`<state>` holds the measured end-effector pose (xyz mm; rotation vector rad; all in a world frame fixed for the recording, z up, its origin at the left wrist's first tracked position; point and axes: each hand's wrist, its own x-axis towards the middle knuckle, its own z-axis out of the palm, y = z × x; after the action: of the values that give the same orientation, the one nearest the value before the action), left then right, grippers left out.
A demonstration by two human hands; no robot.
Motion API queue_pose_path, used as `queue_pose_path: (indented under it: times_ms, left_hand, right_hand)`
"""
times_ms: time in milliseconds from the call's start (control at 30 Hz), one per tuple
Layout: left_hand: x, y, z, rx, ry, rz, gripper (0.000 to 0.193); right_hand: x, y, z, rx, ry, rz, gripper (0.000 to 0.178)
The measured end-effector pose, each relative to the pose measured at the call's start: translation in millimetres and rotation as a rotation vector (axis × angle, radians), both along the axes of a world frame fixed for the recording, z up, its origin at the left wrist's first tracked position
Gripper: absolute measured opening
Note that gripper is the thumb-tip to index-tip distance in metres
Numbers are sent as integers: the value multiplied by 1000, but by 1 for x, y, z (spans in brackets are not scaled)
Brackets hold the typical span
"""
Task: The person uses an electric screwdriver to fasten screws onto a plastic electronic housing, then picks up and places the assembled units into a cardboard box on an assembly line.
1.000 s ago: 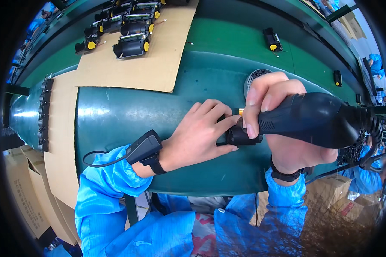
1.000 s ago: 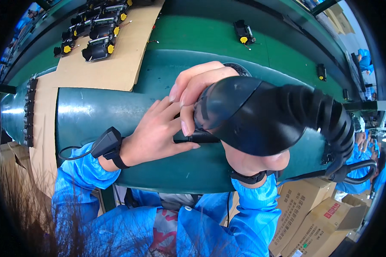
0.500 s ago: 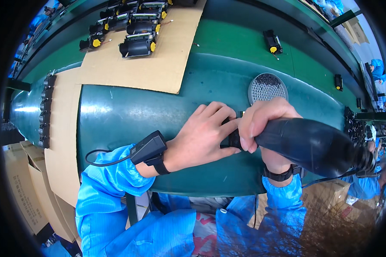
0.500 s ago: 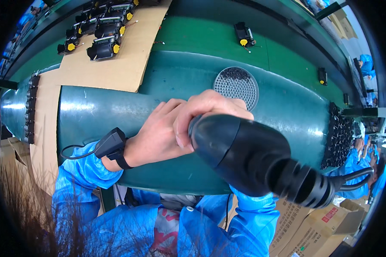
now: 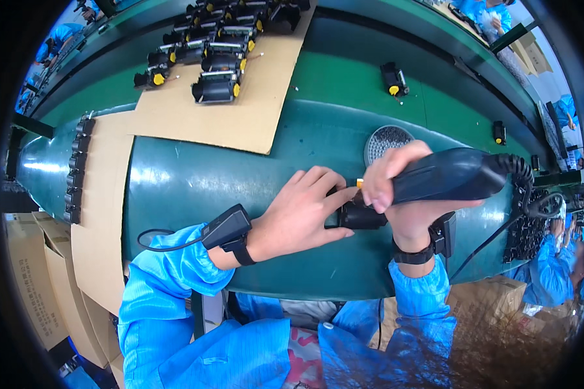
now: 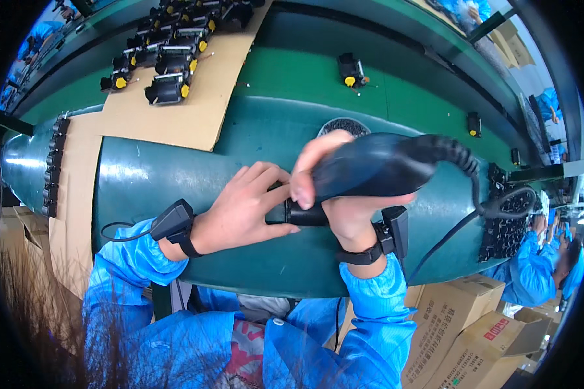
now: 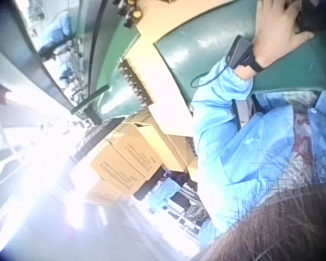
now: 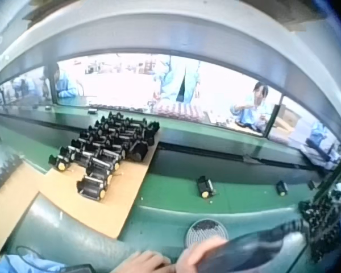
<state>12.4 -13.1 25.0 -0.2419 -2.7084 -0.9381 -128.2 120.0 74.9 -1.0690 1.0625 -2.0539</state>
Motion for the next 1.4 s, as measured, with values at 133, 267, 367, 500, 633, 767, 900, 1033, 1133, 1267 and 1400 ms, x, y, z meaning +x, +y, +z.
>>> queue_pose_path:
  times_ms: [133, 267, 367, 500, 633, 767, 900, 1033, 1133, 1267, 1400]
  left_hand:
    - [0, 1, -2, 15, 19, 43, 62]
    - [4, -6, 7, 93, 23, 14, 61]
    - [19, -11, 33, 258, 40, -29, 55]
    - [72, -55, 70, 121, -89, 209, 57]
    - [123, -75, 89, -253, -233, 417, 58]
    - [150, -50, 74, -312, -309, 299, 54]
    - [164, -47, 56, -293, -276, 292, 55]
    - [196, -72, 75, -140, -262, 465, 63]
    - [252, -112, 90, -58, -187, 807, 63]
    - [375, -188, 78, -256, 9, 1352, 75]
    - [461, -239, 55, -246, -202, 1684, 82]
  right_hand:
    - [-20, 24, 23, -240, -213, -152, 112]
    - [-46, 56, 31, -179, -108, -385, 108]
    - [-69, 80, 16, -201, -131, -389, 96]
    - [-83, 108, -6, -173, -108, -499, 89]
    - [-84, 109, -9, -166, -123, -390, 85]
    - [-84, 116, -20, -102, -78, -399, 90]
    - [-96, 134, -44, -109, -142, -421, 90]
    - [-91, 138, -30, -74, -233, -455, 94]
    - [-99, 145, -31, -65, -297, -502, 93]
    - [-95, 134, -22, -53, -296, -489, 93]
    - [-99, 134, -25, -29, -253, -485, 93]
